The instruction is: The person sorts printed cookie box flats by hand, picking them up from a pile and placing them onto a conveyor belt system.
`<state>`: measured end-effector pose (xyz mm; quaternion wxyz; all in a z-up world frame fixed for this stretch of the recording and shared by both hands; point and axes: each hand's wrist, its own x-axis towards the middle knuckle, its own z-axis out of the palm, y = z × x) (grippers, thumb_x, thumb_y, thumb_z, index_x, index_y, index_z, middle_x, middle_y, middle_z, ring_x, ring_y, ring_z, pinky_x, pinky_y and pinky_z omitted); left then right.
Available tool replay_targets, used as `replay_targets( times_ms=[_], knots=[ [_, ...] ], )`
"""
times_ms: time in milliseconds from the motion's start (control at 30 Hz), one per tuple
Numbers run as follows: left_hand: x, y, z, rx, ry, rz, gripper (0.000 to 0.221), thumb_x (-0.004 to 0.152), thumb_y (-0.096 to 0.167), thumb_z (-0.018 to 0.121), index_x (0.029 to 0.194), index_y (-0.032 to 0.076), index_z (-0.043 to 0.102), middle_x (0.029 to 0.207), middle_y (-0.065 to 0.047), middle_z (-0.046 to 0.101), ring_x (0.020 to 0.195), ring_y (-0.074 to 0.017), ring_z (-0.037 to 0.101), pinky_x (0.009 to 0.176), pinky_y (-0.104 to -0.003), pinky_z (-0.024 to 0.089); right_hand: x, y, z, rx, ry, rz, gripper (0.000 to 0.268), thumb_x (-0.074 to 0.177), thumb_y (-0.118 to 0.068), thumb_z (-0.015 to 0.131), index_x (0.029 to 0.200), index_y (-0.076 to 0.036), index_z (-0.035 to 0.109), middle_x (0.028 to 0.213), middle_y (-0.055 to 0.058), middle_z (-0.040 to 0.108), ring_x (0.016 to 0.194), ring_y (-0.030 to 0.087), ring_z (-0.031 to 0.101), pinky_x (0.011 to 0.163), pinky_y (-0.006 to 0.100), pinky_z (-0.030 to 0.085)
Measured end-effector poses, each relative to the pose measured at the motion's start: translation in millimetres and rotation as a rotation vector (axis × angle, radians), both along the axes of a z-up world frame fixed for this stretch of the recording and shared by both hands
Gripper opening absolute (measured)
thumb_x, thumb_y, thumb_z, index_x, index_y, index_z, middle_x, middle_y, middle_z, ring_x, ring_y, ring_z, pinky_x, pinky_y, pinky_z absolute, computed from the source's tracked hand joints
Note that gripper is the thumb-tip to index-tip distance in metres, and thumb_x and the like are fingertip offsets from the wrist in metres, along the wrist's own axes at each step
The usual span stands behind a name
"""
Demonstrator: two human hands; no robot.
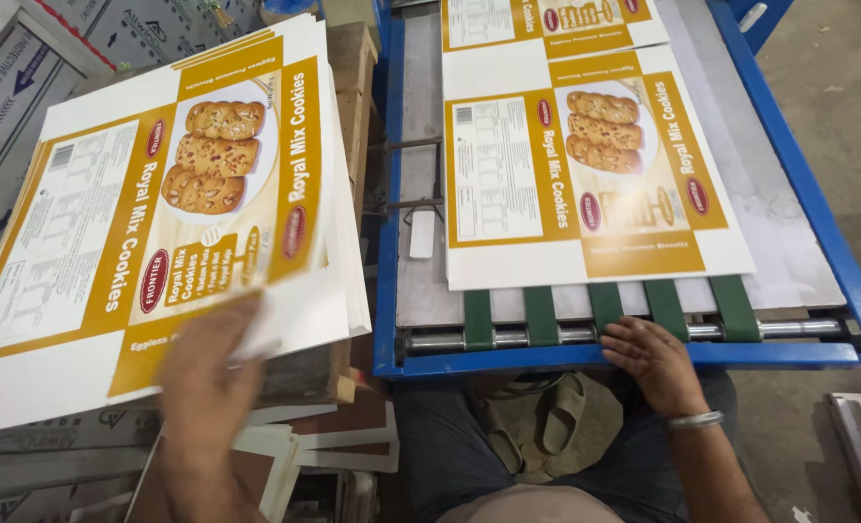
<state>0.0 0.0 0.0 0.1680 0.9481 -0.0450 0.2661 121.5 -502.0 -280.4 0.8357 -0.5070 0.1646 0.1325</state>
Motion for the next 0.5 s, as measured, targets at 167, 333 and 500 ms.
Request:
replay_targets(
  times_ms=[167, 333, 500],
  knots=[
    [10.2, -21.5, -8.8, -0.009, -0.241, 0.144, 0.039, 0.092, 0.002, 0.065, 0.131, 0.006, 0.066, 0.127, -0.013, 0.07, 0.115, -0.0339, 0.068, 0.099, -0.045, 0.053, -11.4, 45.8, 72.7, 0.09, -0.17, 0.169, 0.044, 0.104, -0.022, 0.049, 0.138, 0.006, 0.052, 0.129, 0.026, 0.066, 0.112, 0.035, 0.067, 0.092, 0.047, 0.059],
    [29.9, -169.1, -38.6, 0.342, -0.006, -0.107, 0.05, 0.083, 0.012, 0.068, 0.127, -0.008, 0.062, 0.125, -0.023, 0.064, 0.124, -0.0361, 0.058, 0.113, -0.049, 0.042, -42.6, 109.1, 126.5, 0.386, -0.413, 0.475, 0.046, 0.101, -0.022, 0.057, 0.14, 0.002, 0.05, 0.134, 0.019, 0.063, 0.121, 0.03, 0.066, 0.098, 0.047, 0.06],
    [19.1, -214.6, -29.5, 0.096, 0.115, -0.38, 0.064, 0.08, 0.038, 0.071, 0.125, -0.006, 0.062, 0.129, -0.024, 0.063, 0.13, -0.0387, 0.053, 0.115, -0.061, 0.031, -31.3, 116.9, 124.5, 0.35, -0.155, 0.143, 0.044, 0.101, -0.016, 0.057, 0.143, -0.003, 0.05, 0.13, 0.013, 0.064, 0.115, 0.026, 0.065, 0.092, 0.042, 0.058]
  ],
)
